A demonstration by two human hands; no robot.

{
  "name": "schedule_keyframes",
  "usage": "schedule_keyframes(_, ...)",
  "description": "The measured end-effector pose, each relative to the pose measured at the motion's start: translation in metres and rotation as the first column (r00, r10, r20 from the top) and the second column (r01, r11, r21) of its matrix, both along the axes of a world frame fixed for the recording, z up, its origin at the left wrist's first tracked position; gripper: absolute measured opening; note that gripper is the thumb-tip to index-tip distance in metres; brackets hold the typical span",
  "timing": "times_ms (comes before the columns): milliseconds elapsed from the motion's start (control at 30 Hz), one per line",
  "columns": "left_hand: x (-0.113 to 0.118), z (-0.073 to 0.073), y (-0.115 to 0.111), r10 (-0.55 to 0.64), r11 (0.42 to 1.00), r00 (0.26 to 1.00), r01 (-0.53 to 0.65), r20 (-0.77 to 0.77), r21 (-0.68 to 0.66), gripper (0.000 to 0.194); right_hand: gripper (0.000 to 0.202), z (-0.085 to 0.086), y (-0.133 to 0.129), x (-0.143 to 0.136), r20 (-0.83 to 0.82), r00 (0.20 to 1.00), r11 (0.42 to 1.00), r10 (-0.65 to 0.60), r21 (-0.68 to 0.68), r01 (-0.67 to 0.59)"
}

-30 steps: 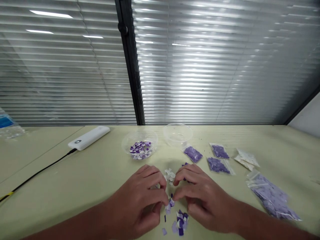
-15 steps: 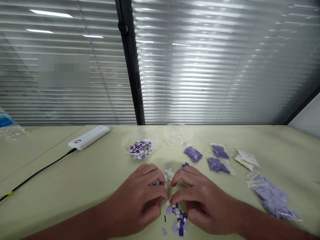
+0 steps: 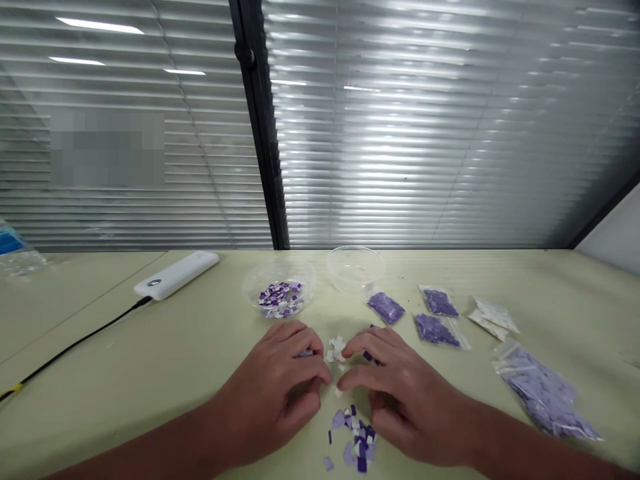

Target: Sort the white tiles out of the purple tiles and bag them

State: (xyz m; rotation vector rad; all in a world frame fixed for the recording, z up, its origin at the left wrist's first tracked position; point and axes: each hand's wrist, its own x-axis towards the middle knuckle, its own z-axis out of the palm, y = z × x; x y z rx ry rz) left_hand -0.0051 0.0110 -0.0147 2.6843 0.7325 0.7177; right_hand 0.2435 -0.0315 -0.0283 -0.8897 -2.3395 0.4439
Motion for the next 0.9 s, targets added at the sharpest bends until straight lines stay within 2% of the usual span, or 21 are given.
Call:
schedule_keyframes(167, -0.002, 0.0, 0.0, 0.061, 0.998, 0.998, -0.061, 0.002, 0.013, 0.021, 0.056, 0.0, 0.0, 0.0, 0.051, 0.997, 0.999, -0.051, 0.001, 0.051)
schedule_keyframes(267, -0.002, 0.001, -0.001, 0.052, 0.998, 0.999, -0.052, 0.004, 0.021, 0.022, 0.057, -0.002, 0.001, 0.0, 0.047, 0.995, 0.996, -0.089, 0.001, 0.089)
schedule_keyframes(400, -0.001, 0.0, 0.0, 0.037, 0.999, 0.999, -0.037, 0.0, 0.02, 0.024, 0.06, -0.004, 0.001, 0.002, 0.007, 0.996, 0.996, -0.083, 0.007, 0.083)
schedule_keyframes(633, -0.003, -0.003, 0.002, 0.102, 0.994, 0.995, -0.103, 0.018, 0.033, 0.018, 0.057, -0.003, 0.001, 0.001, 0.042, 0.995, 0.996, -0.089, -0.02, 0.09)
schedule_keyframes(700, -0.002, 0.001, 0.0, 0.056, 0.997, 0.998, -0.057, 0.022, 0.044, 0.02, 0.06, -0.002, 0.001, 0.001, 0.041, 0.995, 0.996, -0.091, -0.019, 0.092)
schedule_keyframes(833, -0.003, 0.009, -0.007, -0.184, 0.981, 0.981, 0.188, -0.066, 0.055, 0.03, 0.058, 0.001, 0.0, 0.002, -0.001, 0.996, 0.996, -0.084, -0.013, 0.084)
schedule_keyframes(900, -0.003, 0.011, -0.008, -0.246, 0.966, 0.964, 0.253, -0.099, 0.06, 0.032, 0.052, 0.002, 0.0, 0.003, -0.037, 0.999, 0.999, -0.04, 0.007, 0.04)
